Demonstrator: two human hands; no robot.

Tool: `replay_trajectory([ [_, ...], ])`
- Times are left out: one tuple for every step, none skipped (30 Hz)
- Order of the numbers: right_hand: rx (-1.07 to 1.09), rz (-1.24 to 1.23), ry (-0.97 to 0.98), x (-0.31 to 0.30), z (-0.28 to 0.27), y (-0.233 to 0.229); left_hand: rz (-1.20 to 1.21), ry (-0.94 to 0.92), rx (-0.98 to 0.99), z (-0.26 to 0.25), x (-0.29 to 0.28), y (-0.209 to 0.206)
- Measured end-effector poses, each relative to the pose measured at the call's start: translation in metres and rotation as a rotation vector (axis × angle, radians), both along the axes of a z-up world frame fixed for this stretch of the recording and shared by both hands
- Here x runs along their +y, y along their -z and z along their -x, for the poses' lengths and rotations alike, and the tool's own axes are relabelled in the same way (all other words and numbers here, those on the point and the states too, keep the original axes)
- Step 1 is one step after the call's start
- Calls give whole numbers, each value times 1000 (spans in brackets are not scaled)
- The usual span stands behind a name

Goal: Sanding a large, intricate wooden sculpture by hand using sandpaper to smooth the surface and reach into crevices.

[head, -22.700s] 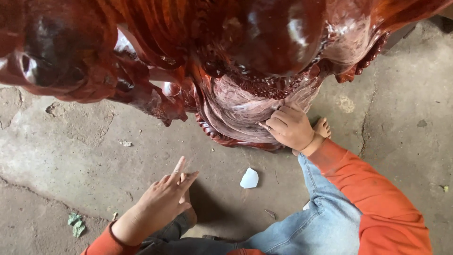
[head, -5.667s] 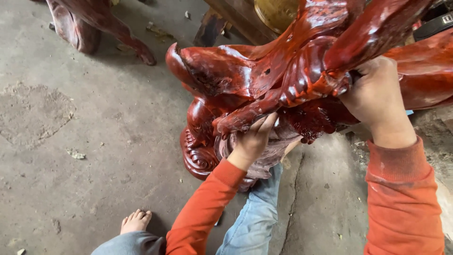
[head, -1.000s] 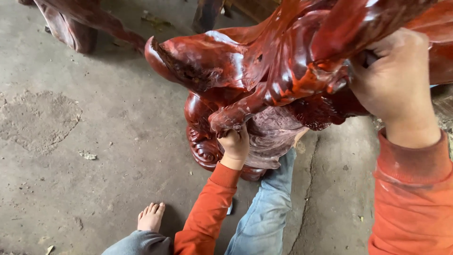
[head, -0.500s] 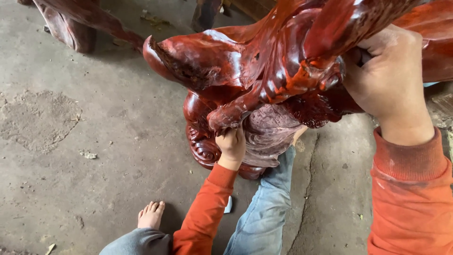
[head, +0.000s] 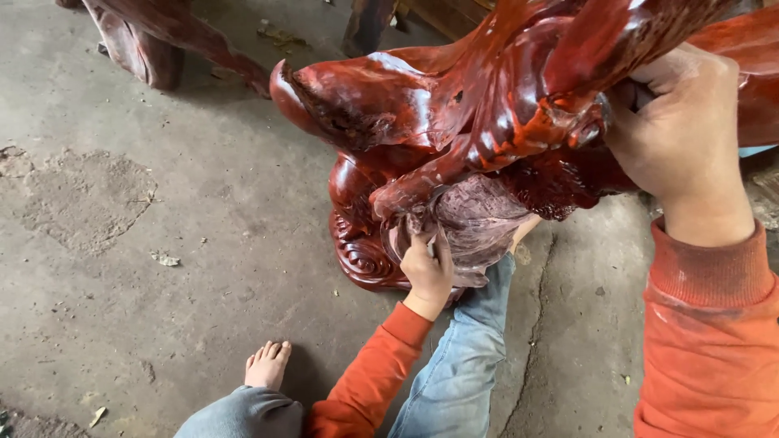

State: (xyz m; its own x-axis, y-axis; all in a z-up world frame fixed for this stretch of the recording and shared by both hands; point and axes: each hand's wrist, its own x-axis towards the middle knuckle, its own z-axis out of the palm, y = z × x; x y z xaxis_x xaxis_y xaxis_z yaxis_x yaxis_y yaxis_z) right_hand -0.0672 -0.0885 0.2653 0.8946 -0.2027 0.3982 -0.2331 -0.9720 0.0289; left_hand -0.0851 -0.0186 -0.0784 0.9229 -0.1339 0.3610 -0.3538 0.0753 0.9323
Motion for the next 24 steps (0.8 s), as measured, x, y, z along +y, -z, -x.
replay_trajectory([
  [3,0,-1,1,0,0,0,-1,3,-5,2,-6],
  [7,8,-7,1,-1,1,38,-1,12,-11,4,-11],
  [11,18,-9,2,0,0,77,1,23,-15,6,-17],
  [16,20,-6,1,2,1,79,4,28,-15,5,-20],
  [7,1,-16,-1,2,2,90,-8,70,-16,5,-22],
  [-1,-18,-25,-2,3,3,101,-19,113,-16,6,-26],
  [0,-16,-27,0,1,2,103,-21,114,-19,6,-26],
  [1,-22,-23,2,-1,1,137,-18,125,-21,6,-27],
  [1,-30,-16,4,-1,1,169,-11,134,-23,7,-28],
  [0,-29,-14,1,0,1,169,-9,134,-21,1,-22],
  [-4,-49,21,-1,1,1,177,-1,183,-20,-4,-15],
  [-7,-68,55,-4,2,2,184,7,233,-20,-8,-9],
  [-4,-70,55,-5,4,1,182,7,237,-27,-5,-17],
  [16,-31,35,-7,5,1,230,36,221,-34,-2,-24],
  [42,-1,17,-9,7,3,269,66,211,-39,4,-29],
  [51,-10,20,-7,7,4,259,68,221,-30,0,-22],
  [36,-119,-3,-4,6,5,202,7,200,-24,-5,-15],
  [20,-229,-29,-1,6,3,144,-53,179,-18,-8,-10],
  [15,-227,-34,-2,5,3,146,-57,173,-14,0,-16],
  [14,-180,-54,-3,4,3,157,53,200,-10,8,-23],
  [17,-132,-73,-4,4,3,167,163,231,-4,16,-30],
  [17,-130,-78,-5,5,4,170,159,230,-10,11,-27],
  [6,-111,-40,-6,7,5,163,79,218,-15,6,-23],
  [-5,-92,-3,-8,9,7,157,-1,206,-19,1,-19],
])
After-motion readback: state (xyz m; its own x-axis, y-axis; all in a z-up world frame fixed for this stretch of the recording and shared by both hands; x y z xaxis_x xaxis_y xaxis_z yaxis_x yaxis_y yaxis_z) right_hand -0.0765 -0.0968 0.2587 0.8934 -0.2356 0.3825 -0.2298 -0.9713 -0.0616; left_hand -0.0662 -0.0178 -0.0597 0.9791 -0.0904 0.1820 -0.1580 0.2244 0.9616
